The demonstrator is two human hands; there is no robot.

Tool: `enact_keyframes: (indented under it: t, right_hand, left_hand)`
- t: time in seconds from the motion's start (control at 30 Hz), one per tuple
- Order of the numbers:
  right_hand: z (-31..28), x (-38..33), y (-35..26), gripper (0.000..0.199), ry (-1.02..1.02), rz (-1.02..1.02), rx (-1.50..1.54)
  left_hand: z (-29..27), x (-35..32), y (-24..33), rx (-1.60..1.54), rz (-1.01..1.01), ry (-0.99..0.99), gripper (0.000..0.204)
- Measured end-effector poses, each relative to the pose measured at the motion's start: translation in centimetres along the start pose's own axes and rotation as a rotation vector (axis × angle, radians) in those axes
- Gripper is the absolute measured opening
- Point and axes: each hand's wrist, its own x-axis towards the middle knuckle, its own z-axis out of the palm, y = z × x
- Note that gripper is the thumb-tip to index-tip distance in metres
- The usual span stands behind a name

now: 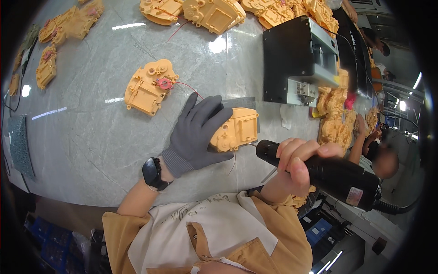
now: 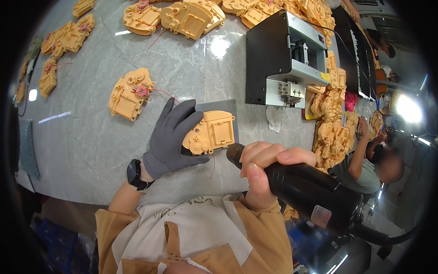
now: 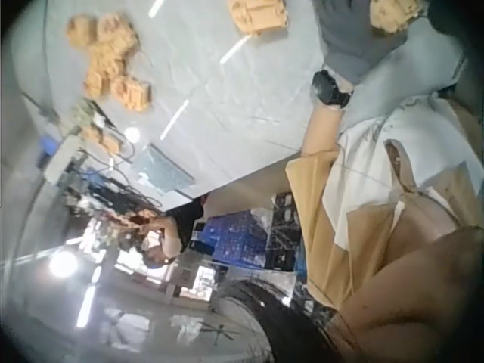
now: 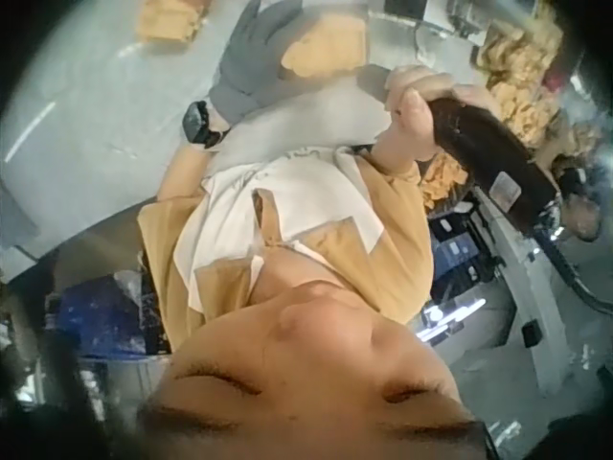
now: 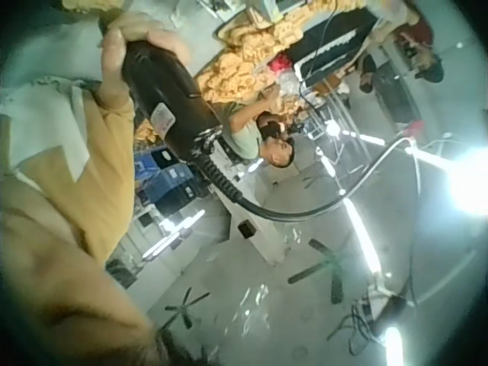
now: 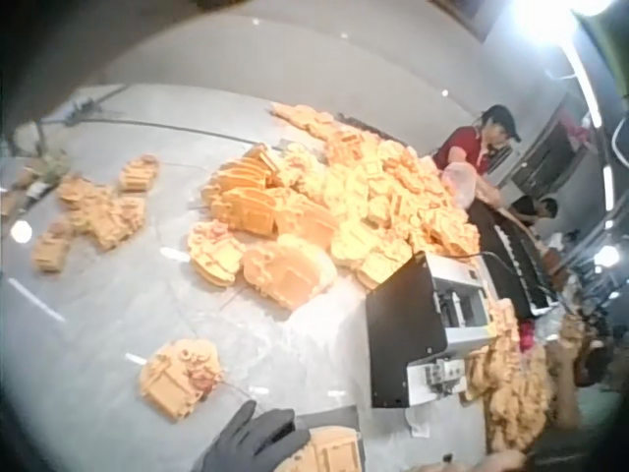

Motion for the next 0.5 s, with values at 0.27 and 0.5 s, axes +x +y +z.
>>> enact_keyframes:
  t: [0.27, 0.5]
  right_hand:
    - [-0.06, 0.33, 0.49, 0.037, -0.107, -0.025, -0.041]
    - [-0.21, 0.32, 0.74, 0.036, -0.094, 0.006, -0.036]
  left_hand:
    - [-0.11, 0.07, 0.04, -0.015, 0.000, 0.016, 0.080]
    - [-0.25, 0.31, -0.02, -0.010, 0.014, -0.019, 0.084]
